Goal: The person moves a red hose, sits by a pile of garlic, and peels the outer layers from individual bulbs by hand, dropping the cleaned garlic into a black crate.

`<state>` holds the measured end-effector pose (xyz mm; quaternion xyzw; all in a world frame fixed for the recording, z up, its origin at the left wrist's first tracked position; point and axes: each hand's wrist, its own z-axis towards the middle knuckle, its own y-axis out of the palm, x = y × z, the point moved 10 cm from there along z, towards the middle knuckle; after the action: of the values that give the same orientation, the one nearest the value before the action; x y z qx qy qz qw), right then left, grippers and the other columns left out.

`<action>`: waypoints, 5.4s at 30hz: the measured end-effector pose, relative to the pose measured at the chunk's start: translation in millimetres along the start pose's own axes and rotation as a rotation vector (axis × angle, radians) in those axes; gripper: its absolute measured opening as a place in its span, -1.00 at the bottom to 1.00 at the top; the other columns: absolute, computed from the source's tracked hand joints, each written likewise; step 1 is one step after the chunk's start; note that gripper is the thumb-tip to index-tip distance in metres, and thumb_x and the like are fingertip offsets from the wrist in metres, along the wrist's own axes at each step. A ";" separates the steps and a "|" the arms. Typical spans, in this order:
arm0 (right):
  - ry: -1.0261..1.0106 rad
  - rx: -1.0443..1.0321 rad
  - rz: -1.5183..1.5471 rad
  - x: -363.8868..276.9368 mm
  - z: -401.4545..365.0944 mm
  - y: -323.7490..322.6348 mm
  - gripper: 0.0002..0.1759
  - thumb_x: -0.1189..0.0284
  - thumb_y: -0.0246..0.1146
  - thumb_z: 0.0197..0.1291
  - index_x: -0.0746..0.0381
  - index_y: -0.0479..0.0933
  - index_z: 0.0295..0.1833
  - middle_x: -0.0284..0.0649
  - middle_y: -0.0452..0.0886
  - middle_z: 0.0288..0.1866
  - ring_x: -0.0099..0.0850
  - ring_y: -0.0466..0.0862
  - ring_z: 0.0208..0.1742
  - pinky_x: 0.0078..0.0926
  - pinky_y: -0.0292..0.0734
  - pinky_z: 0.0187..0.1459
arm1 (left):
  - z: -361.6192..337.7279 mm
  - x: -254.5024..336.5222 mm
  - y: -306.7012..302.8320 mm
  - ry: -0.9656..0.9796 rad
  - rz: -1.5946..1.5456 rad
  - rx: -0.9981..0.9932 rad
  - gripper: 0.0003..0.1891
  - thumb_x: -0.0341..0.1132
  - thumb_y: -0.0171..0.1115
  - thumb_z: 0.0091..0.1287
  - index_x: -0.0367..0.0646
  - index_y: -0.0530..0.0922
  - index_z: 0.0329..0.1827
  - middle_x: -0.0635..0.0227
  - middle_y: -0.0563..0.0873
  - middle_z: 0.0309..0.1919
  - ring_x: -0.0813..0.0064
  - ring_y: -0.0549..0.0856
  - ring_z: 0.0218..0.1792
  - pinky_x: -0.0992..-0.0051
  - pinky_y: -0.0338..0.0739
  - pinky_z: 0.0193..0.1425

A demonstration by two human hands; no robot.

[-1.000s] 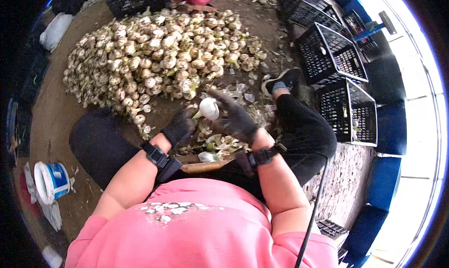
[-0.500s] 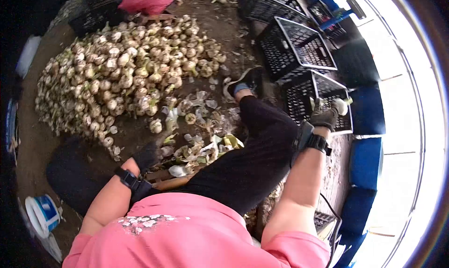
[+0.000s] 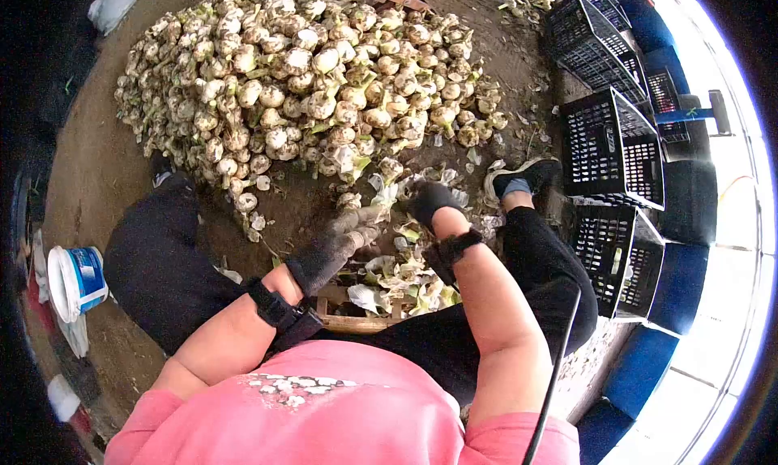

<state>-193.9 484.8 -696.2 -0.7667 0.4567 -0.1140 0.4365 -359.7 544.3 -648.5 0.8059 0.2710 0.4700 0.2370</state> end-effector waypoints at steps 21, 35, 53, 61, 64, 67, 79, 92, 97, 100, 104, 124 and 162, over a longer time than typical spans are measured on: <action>-0.730 0.476 0.764 -108.4 -118.7 -83.3 -0.03 0.48 0.34 -0.06 0.27 -0.01 0.47 -0.01 0.46 0.22 -0.25 0.45 0.26 -0.34 0.32 0.25 | 1.0 76.1 -13.6 0.406 0.360 0.294 -0.74 -0.07 0.06 0.38 -0.05 0.57 -0.18 0.58 0.56 -0.52 0.74 0.46 -0.61 0.66 0.29 -0.57; -0.714 0.674 0.283 -121.1 -167.0 -81.6 -0.13 0.45 0.31 -0.02 0.31 0.09 0.43 0.07 0.38 0.29 -0.08 0.41 0.30 -0.32 0.30 0.28 | -24.1 73.0 27.5 0.337 0.023 -0.149 -0.60 -0.36 0.09 0.31 -0.20 0.39 0.21 0.43 0.63 -0.10 0.58 0.58 -0.09 0.55 0.48 0.03; -0.528 0.593 1.134 -99.6 -165.8 -66.2 -0.49 0.04 -0.09 0.39 0.26 0.48 0.05 -0.22 0.64 -0.16 -0.41 0.65 -0.21 -0.46 0.59 -0.18 | -24.4 65.3 26.4 0.275 -0.053 -0.119 -0.58 -0.51 -0.16 0.17 -0.25 0.55 0.05 0.22 0.65 -0.07 0.55 0.65 -0.21 0.56 0.58 -0.17; -0.658 0.408 1.014 -86.3 -163.1 -64.2 -0.57 0.13 0.00 0.37 0.29 0.48 0.02 -0.22 0.62 -0.11 -0.36 0.64 -0.12 -0.48 0.57 -0.12 | 47.2 -48.2 -29.8 0.382 1.881 -0.117 -0.66 -0.34 0.10 0.20 -0.20 0.47 0.04 0.10 0.68 -0.18 0.22 0.67 -0.15 0.36 0.53 -0.04; -0.492 0.605 1.141 -57.5 -173.7 -78.6 -0.65 0.38 0.04 0.33 0.30 0.40 0.16 -0.16 0.53 0.08 -0.34 0.55 0.08 -0.43 0.52 0.02 | 13.8 -2.5 -21.5 0.475 1.326 0.141 -0.51 -0.28 0.19 0.27 -0.16 0.34 0.25 0.21 0.66 -0.08 0.34 0.64 -0.04 0.42 0.52 0.05; -0.379 0.384 1.801 -41.4 -149.2 -37.2 -0.63 0.42 0.03 0.32 0.27 0.38 0.22 -0.19 0.52 0.08 -0.43 0.52 0.07 -0.48 0.46 0.06 | -15.9 11.1 18.1 -0.187 0.236 -0.101 -0.63 -0.14 0.06 0.40 -0.20 0.47 0.12 0.31 0.68 -0.12 0.59 0.67 -0.22 0.53 0.58 -0.12; -0.194 0.824 0.207 -105.2 -173.1 -77.9 -0.78 0.39 0.28 0.17 0.24 0.47 -0.13 -0.31 0.58 -0.27 -0.52 0.58 -0.20 -0.52 0.50 -0.24 | -10.1 39.1 1.4 0.611 1.148 0.402 -0.82 -0.32 0.12 0.27 -0.26 0.56 -0.22 0.02 0.69 -0.33 0.11 0.69 -0.38 0.24 0.55 -0.33; -0.330 0.091 2.222 -32.8 -110.3 -23.8 -0.80 0.37 -0.01 0.38 0.23 0.48 -0.16 -0.22 0.58 -0.32 -0.40 0.60 -0.30 -0.51 0.56 -0.28 | -22.7 18.1 58.5 0.492 0.675 -0.242 -0.71 -0.42 0.15 0.28 -0.19 0.54 0.06 0.31 0.66 -0.07 0.48 0.60 -0.03 0.47 0.46 0.11; -0.654 -0.206 2.252 -61.7 -165.4 -67.5 -0.74 0.46 0.05 0.32 0.30 0.40 0.08 -0.23 0.51 -0.18 -0.60 0.42 -0.40 -0.75 0.40 -0.41 | 2.9 22.2 0.7 0.857 1.150 0.104 -0.69 -0.38 0.19 0.15 -0.25 0.58 -0.03 0.05 0.68 -0.14 0.22 0.68 -0.13 0.37 0.51 -0.01; -0.221 0.109 1.361 -18.5 -147.5 -40.6 -0.60 0.58 0.16 0.18 0.27 0.40 0.17 -0.28 0.54 -0.13 -0.53 0.55 -0.26 -0.64 0.51 -0.27 | 4.0 36.5 -5.8 0.624 0.821 0.193 -0.71 -0.41 0.18 0.16 -0.23 0.59 -0.03 0.08 0.69 -0.12 0.26 0.67 -0.09 0.38 0.50 -0.01; -0.112 0.185 0.490 36.5 -113.1 0.4 -0.46 0.46 0.32 -0.02 0.14 0.45 0.17 0.01 0.57 0.04 -0.07 0.60 0.01 -0.25 0.49 0.06 | 14.7 14.5 -15.2 0.351 0.565 0.186 -0.72 -0.42 0.15 0.18 -0.21 0.60 -0.03 0.10 0.70 -0.13 0.34 0.67 -0.08 0.43 0.50 0.00; -0.326 0.422 0.352 120.6 -192.1 -147.3 -0.84 0.52 0.16 0.21 0.33 0.58 -0.13 -0.08 0.65 -0.11 -0.29 0.65 -0.15 -0.47 0.54 -0.07 | 4.0 -29.3 14.1 0.192 1.158 -0.193 -0.72 -0.35 0.15 0.27 -0.21 0.50 0.03 0.19 0.65 -0.29 0.37 0.63 -0.34 0.41 0.51 -0.23; -0.487 0.493 1.284 -94.5 -155.7 -51.6 -0.38 0.55 0.35 -0.07 0.29 0.33 0.17 -0.21 0.51 0.01 -0.47 0.51 0.08 -0.50 0.53 0.04 | -18.6 71.7 -9.7 0.496 0.156 0.193 -0.77 -0.38 -0.02 0.30 -0.18 0.56 -0.08 0.43 0.67 -0.33 0.65 0.62 -0.38 0.63 0.52 -0.37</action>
<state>-304.9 482.7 -542.9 -0.2309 0.6674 0.2388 0.6665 -348.7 601.2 -601.3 0.7034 0.3016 0.6418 0.0484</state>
